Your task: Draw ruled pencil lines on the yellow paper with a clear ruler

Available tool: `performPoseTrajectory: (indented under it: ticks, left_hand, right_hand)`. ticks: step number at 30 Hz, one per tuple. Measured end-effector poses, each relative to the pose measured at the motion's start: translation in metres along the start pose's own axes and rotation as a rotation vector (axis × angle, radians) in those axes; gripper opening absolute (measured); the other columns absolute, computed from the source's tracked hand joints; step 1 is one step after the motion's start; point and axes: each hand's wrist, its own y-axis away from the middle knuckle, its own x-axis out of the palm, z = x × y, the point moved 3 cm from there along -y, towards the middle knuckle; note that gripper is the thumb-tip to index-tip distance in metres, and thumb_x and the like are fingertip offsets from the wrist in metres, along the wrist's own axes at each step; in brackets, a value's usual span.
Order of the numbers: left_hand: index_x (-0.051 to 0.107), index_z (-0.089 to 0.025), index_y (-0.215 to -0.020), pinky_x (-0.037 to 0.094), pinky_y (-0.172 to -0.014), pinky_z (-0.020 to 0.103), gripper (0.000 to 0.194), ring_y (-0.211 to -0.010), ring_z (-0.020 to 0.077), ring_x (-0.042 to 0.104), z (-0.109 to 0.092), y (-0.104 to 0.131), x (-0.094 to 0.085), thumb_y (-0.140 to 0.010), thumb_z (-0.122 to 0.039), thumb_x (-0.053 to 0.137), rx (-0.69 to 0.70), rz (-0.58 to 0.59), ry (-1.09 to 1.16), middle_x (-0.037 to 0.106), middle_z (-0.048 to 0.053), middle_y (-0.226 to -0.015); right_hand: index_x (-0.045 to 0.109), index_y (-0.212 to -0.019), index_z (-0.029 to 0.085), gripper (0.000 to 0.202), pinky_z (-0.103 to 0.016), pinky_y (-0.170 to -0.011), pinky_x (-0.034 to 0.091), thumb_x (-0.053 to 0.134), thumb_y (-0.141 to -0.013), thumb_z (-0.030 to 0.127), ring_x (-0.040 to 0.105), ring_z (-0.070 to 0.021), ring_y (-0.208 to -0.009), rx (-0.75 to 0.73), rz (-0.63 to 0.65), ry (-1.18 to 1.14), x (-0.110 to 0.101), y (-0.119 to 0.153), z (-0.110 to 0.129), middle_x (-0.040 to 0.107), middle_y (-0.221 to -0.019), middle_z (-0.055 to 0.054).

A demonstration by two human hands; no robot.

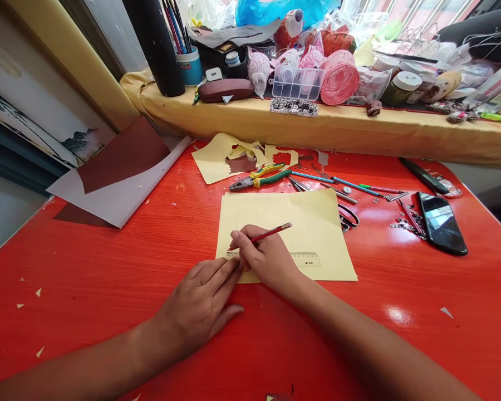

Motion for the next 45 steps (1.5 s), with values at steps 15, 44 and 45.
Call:
performPoseTrajectory:
  ticks: [15, 44, 45]
  left_hand:
    - [0.061, -0.002, -0.148, 0.041, -0.112, 0.044, 0.057, -0.13, 0.0315, 0.062, 0.0007, 0.0019, 0.0018, -0.116, -0.044, 0.041, 0.007, 0.03, -0.002, 0.072, 0.017, -0.143]
    - [0.063, -0.002, -0.146, 0.04, -0.11, 0.044, 0.056, -0.127, 0.0316, 0.063, 0.0003, 0.0002, 0.0011, -0.115, -0.044, 0.042, 0.008, 0.009, -0.003, 0.073, 0.017, -0.14]
    - [0.063, -0.002, -0.146, 0.04, -0.11, 0.044, 0.056, -0.126, 0.0315, 0.063, 0.0004, 0.0002, 0.0009, -0.116, -0.043, 0.041, 0.008, 0.006, 0.0, 0.073, 0.017, -0.14]
  right_hand:
    - [0.067, -0.081, 0.023, 0.043, -0.033, -0.066, 0.052, 0.057, -0.108, 0.054, 0.057, -0.0171, -0.056, 0.0, -0.011, -0.004, 0.0004, -0.0002, -0.0038, 0.057, -0.057, 0.003]
    - [0.066, -0.08, 0.023, 0.04, -0.033, -0.064, 0.049, 0.056, -0.109, 0.049, 0.056, -0.0169, -0.056, 0.011, -0.027, 0.014, 0.0003, 0.0001, -0.002, 0.057, -0.056, 0.003]
    - [0.066, -0.08, 0.023, 0.041, -0.032, -0.064, 0.049, 0.056, -0.109, 0.05, 0.056, -0.0169, -0.056, 0.01, -0.032, 0.014, 0.0002, 0.0002, -0.0019, 0.057, -0.056, 0.003]
